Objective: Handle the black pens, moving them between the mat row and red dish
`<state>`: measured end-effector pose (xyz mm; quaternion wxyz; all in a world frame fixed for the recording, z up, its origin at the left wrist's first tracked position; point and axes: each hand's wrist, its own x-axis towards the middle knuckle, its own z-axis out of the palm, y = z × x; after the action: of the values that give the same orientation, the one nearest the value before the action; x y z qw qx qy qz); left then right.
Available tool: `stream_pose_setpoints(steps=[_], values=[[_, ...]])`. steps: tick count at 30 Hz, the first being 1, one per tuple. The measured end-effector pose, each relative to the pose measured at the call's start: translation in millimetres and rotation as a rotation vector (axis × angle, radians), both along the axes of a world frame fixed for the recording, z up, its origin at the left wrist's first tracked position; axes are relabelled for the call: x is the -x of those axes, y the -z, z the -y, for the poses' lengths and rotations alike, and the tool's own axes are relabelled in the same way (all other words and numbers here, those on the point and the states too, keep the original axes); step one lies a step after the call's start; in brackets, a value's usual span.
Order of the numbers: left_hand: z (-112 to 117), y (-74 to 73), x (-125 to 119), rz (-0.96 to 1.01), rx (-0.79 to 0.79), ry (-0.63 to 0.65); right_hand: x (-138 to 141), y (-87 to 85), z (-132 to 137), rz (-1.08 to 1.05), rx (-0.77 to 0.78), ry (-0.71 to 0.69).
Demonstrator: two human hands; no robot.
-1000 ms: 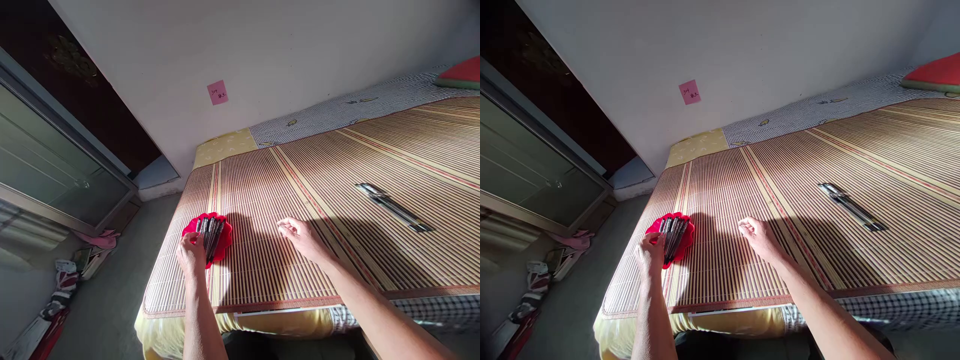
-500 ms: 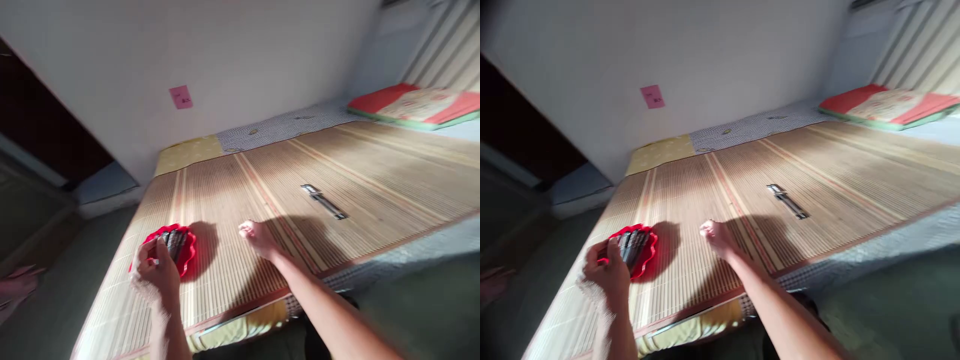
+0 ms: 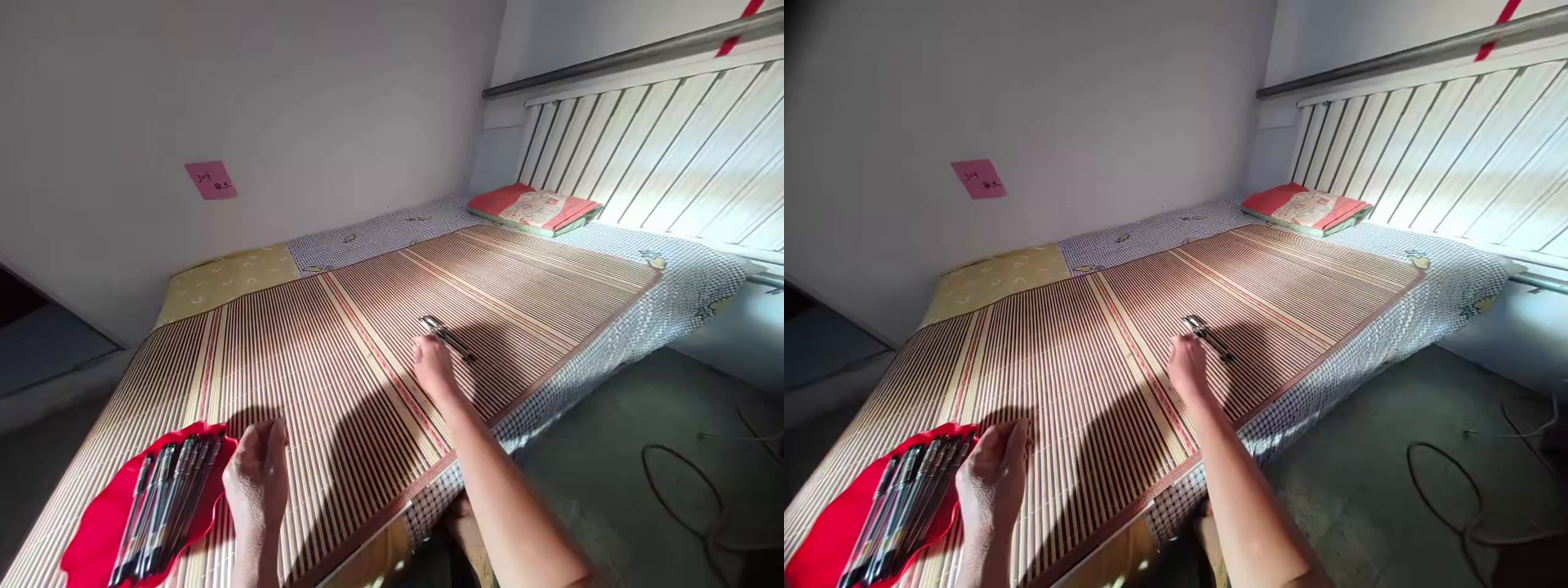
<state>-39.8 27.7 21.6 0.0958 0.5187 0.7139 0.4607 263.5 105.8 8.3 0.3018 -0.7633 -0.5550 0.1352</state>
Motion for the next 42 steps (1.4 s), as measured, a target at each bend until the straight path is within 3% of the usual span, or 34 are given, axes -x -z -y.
stream_pose_setpoints(steps=[3,7,16,24,35,42], values=[[-2,1.3,1,0.038,0.01,-0.001,-34,3.4,0,0.094,0.044,0.126],[-4,3.8,1,0.028,0.024,0.007,-49,10.6,0,0.18,0.087,0.168],[-3,5.8,5,0.03,0.021,0.005,-53,10.2,-1,0.266,0.078,0.232],[-2,3.6,2,0.039,0.035,0.01,-46,8.2,0,0.283,0.05,0.162],[-5,14.7,9,0.044,0.027,0.043,-52,10.5,0,0.294,0.05,0.199],[-4,3.7,1,0.026,0.001,0.066,-54,11.7,0,0.296,0.074,0.204]])
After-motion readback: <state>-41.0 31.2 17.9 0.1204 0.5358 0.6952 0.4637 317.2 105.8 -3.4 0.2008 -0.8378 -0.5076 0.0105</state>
